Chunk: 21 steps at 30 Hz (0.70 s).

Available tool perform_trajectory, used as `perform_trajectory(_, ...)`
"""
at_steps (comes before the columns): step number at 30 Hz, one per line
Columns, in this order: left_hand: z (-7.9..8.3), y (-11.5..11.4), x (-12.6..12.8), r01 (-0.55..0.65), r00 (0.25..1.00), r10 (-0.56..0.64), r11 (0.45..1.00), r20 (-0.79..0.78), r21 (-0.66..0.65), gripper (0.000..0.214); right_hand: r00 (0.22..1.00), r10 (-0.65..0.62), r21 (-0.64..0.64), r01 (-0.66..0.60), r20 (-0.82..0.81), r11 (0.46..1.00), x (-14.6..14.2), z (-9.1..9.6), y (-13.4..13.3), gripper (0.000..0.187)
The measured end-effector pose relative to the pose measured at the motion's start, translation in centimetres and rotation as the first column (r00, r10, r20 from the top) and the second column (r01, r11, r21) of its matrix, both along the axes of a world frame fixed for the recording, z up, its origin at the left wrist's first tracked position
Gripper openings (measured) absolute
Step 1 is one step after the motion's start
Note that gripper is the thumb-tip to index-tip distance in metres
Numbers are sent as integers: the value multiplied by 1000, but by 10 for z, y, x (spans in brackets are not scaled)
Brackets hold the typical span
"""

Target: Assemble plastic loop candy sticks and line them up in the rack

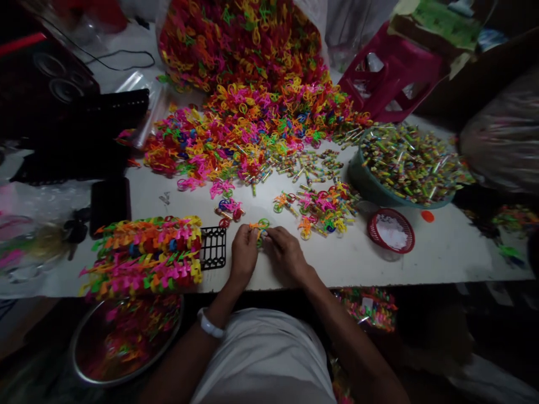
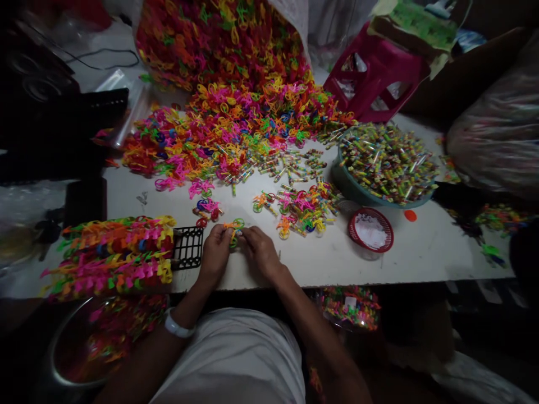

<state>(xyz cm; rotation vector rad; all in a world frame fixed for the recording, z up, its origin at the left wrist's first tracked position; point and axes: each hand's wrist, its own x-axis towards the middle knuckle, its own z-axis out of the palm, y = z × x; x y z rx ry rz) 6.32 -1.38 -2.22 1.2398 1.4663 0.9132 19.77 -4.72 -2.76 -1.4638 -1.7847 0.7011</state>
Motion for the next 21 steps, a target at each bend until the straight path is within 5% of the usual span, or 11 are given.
perform_trajectory(7, -6, -10, 5, -14, 985, 24, 998, -170, 62, 14, 996, -58, 76, 52, 70, 996, -19, -21, -20, 31)
perform_trajectory(12, -2, -6, 15, 78, 983, -57, 989, -172, 122, 15, 998, 19, 28, -20, 63, 999, 12, -4, -14, 27)
perform_trajectory(15, 1, 14, 10, 157, 972, -98, 946, -212, 283, 11, 976, -156, 95, 143, 151, 985, 53, 14, -8, 20)
perform_trajectory(17, -2, 26, 5, 124, 937, 13, 921, -350, 368, 24, 870, -404, 228, 348, 284, 909, 76, 23, -2, 22)
perform_trajectory(19, -8, 29, 2, 109, 848, 101, 927, -520, 358, 37, 736, -583, 354, 474, 343, 806, 85, 28, 12, 28)
perform_trajectory(21, -16, 19, 4, 175, 768, 60, 938, -637, 299, 44, 749, -583, 376, 465, 314, 801, 71, 27, 35, 27)
